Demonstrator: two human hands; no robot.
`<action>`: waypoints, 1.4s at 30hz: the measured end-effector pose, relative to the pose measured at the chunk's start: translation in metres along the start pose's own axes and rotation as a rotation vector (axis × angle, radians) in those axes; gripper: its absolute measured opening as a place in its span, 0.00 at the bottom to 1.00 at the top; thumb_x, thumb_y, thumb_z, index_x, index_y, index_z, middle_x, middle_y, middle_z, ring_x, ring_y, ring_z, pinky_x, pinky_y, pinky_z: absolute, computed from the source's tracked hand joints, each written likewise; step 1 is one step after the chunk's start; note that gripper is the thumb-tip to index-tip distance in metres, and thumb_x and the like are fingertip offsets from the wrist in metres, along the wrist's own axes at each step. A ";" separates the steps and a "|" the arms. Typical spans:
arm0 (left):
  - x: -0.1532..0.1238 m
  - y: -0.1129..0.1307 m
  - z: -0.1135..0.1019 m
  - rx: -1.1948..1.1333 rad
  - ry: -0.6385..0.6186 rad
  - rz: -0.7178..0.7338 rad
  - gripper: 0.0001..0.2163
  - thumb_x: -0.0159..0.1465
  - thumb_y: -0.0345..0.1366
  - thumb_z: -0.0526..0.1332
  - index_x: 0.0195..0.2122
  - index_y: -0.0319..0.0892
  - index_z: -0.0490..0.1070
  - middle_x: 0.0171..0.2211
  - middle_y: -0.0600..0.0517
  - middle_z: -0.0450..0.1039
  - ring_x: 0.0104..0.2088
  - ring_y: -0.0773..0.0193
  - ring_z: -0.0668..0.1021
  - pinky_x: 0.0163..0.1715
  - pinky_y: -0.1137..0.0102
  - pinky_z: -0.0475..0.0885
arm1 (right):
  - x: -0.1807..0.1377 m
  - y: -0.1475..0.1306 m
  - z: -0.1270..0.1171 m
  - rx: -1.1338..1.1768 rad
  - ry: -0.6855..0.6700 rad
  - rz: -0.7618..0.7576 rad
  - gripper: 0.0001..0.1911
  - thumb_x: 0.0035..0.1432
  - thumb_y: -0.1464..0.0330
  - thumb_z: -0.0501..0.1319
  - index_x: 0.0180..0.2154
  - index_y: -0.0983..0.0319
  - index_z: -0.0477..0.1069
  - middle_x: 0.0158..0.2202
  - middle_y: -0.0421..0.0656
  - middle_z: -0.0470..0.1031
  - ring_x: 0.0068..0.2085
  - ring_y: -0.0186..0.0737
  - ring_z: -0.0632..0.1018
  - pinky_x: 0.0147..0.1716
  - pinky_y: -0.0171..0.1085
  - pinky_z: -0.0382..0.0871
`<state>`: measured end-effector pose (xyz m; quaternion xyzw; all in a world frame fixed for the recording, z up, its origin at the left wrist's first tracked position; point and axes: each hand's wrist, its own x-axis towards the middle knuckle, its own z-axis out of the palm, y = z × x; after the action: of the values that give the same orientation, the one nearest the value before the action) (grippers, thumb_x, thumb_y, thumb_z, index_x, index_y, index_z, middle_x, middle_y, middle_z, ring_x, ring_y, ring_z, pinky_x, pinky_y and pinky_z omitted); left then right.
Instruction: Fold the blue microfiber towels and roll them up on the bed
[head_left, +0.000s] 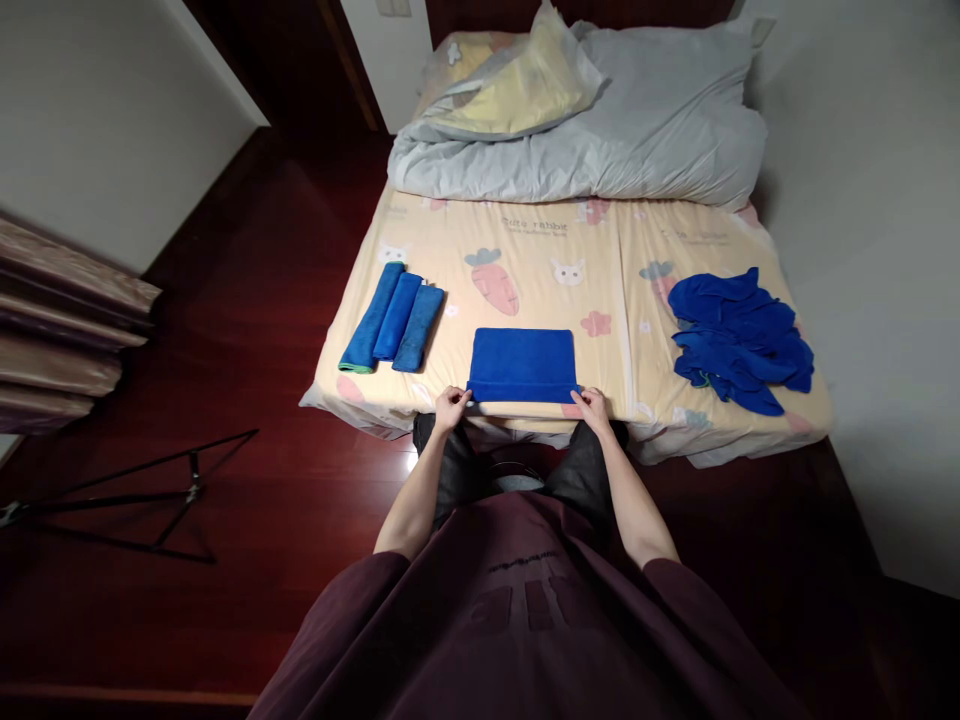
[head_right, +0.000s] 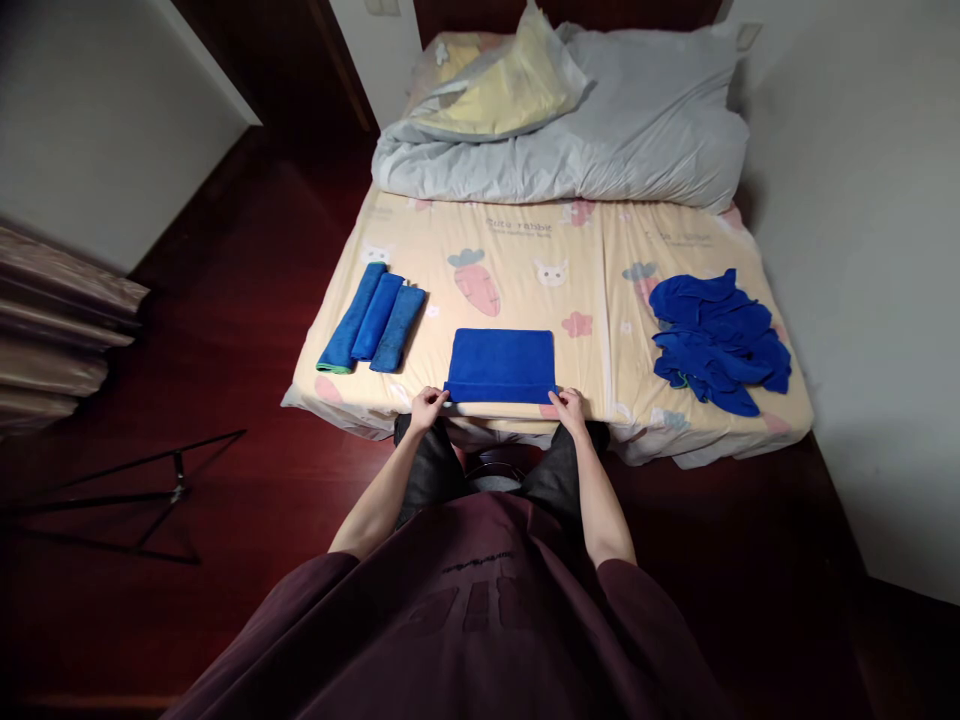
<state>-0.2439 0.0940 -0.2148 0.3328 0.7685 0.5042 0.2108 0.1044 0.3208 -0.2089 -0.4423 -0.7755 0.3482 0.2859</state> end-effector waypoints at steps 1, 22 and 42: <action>0.000 0.000 0.000 -0.002 0.004 0.000 0.16 0.61 0.50 0.65 0.25 0.45 0.73 0.28 0.51 0.72 0.32 0.61 0.74 0.37 0.66 0.72 | 0.000 0.000 0.000 0.001 0.000 0.003 0.32 0.61 0.40 0.58 0.18 0.56 0.61 0.25 0.41 0.66 0.32 0.43 0.70 0.38 0.42 0.69; -0.005 -0.010 0.002 0.008 0.055 0.068 0.12 0.59 0.45 0.69 0.26 0.43 0.74 0.31 0.50 0.72 0.31 0.63 0.75 0.36 0.66 0.73 | -0.004 -0.001 0.004 -0.058 0.044 -0.022 0.27 0.60 0.47 0.61 0.17 0.55 0.63 0.23 0.41 0.66 0.31 0.43 0.70 0.39 0.43 0.68; -0.015 0.000 0.005 0.229 -0.045 0.309 0.19 0.73 0.43 0.54 0.58 0.43 0.77 0.62 0.38 0.64 0.60 0.48 0.72 0.64 0.49 0.68 | -0.033 -0.025 0.019 -0.203 0.115 -0.159 0.16 0.68 0.68 0.54 0.49 0.58 0.79 0.55 0.52 0.71 0.57 0.50 0.72 0.60 0.48 0.67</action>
<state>-0.2299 0.0865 -0.2170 0.4799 0.7557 0.4321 0.1086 0.0933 0.2772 -0.2049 -0.4255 -0.8216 0.2182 0.3104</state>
